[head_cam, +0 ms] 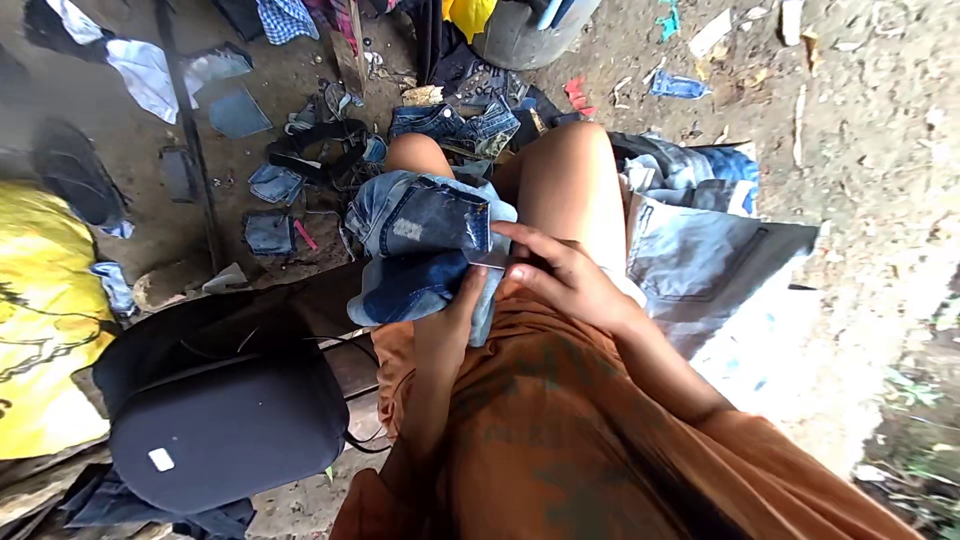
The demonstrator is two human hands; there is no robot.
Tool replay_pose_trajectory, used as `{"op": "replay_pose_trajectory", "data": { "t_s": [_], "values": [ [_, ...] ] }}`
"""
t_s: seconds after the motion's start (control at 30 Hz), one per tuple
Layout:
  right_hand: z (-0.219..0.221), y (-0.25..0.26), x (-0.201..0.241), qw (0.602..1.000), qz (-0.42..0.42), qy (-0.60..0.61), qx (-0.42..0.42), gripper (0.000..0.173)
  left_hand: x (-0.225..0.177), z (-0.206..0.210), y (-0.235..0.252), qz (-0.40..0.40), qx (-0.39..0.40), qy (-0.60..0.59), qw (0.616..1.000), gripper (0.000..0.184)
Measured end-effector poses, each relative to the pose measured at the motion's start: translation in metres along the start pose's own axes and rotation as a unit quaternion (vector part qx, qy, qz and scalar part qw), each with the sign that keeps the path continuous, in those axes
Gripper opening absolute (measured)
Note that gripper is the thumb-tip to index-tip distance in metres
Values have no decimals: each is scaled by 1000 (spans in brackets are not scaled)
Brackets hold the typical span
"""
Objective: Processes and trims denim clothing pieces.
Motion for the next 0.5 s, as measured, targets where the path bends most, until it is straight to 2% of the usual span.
{"op": "replay_pose_trajectory", "data": {
  "t_s": [0.07, 0.17, 0.23, 0.3, 0.37, 0.43, 0.5],
  "values": [
    [5, 6, 0, 1000, 2, 8, -6, 40, -1, -2, 0, 19, 3, 16, 1000, 25],
    [15, 13, 2, 986, 48, 157, -34, 34, -2, -6, -1, 24, -8, 20, 999, 26],
    [17, 12, 2, 973, 65, 219, -15, 34, -1, -7, -2, 19, -17, 7, 1000, 27],
    [16, 5, 3, 985, 34, 171, 11, 38, 0, -9, -2, 14, -18, -7, 1000, 28],
    [15, -2, 4, 998, 12, 62, 11, 47, 1, -10, -4, 7, -7, -14, 1000, 28],
    [14, -6, 2, 1000, 19, -10, -3, 54, 2, -11, -4, 1, 17, -17, 1000, 29],
    [14, -6, -2, 999, 25, -30, -17, 58, 3, -13, -4, 9, 48, -18, 999, 29]
  ]
}}
Point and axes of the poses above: each hand's wrist, its own y-axis towards the middle knuckle, its own z-axis out of the palm, x = y × z, the point moved 4 cm from there along y, towards the middle knuckle, and after that the axes turned 5 degrees about x, right-handed, at the moved point
